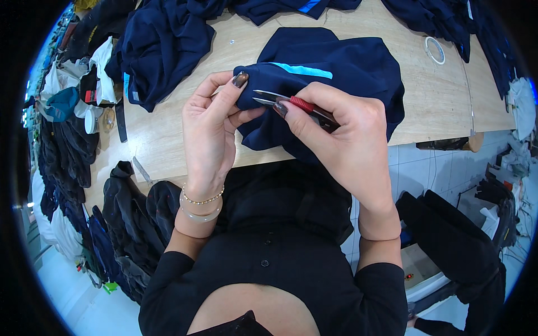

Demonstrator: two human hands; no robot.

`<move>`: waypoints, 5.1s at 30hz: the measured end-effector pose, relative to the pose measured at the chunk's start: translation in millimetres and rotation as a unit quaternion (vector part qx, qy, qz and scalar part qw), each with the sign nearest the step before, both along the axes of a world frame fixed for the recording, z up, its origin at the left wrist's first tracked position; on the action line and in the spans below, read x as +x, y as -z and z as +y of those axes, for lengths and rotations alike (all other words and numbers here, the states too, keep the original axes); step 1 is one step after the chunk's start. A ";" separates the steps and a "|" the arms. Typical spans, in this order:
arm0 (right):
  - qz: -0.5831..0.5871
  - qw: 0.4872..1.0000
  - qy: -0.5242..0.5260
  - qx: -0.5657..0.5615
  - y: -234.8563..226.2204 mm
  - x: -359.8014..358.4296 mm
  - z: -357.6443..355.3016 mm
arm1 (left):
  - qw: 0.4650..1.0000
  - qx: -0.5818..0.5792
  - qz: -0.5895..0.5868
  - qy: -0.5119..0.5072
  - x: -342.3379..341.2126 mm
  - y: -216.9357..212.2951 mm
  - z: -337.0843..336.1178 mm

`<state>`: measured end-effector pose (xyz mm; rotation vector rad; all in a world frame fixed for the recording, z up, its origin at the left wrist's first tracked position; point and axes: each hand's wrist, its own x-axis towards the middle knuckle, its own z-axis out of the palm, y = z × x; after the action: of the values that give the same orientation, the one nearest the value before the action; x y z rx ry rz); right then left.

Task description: The person picks up a garment from the table, checks its waistline and seams, and trims loose threads using thread snips.

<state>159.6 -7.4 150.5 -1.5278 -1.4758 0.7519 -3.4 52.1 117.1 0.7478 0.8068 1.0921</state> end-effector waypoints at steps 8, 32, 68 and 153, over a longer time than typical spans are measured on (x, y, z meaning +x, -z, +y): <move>0.206 0.978 -0.024 -0.030 14.5 1.1 8.1 | 1.000 -0.004 -0.017 0.017 -0.6 -0.3 0.2; -0.041 0.999 0.009 0.022 -6.0 5.2 -6.3 | 0.999 0.018 0.033 0.009 5.5 0.2 1.7; 0.325 0.945 -0.034 -0.031 6.5 17.5 3.1 | 0.999 -0.017 -0.018 0.033 3.1 3.6 3.6; -0.067 0.996 0.048 0.030 3.6 7.4 0.5 | 0.997 -0.017 -0.028 0.071 1.1 -1.9 4.2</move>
<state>167.0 -6.9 146.9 -1.6171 -1.4971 0.5521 -2.3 56.4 119.0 0.7314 0.7126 0.9654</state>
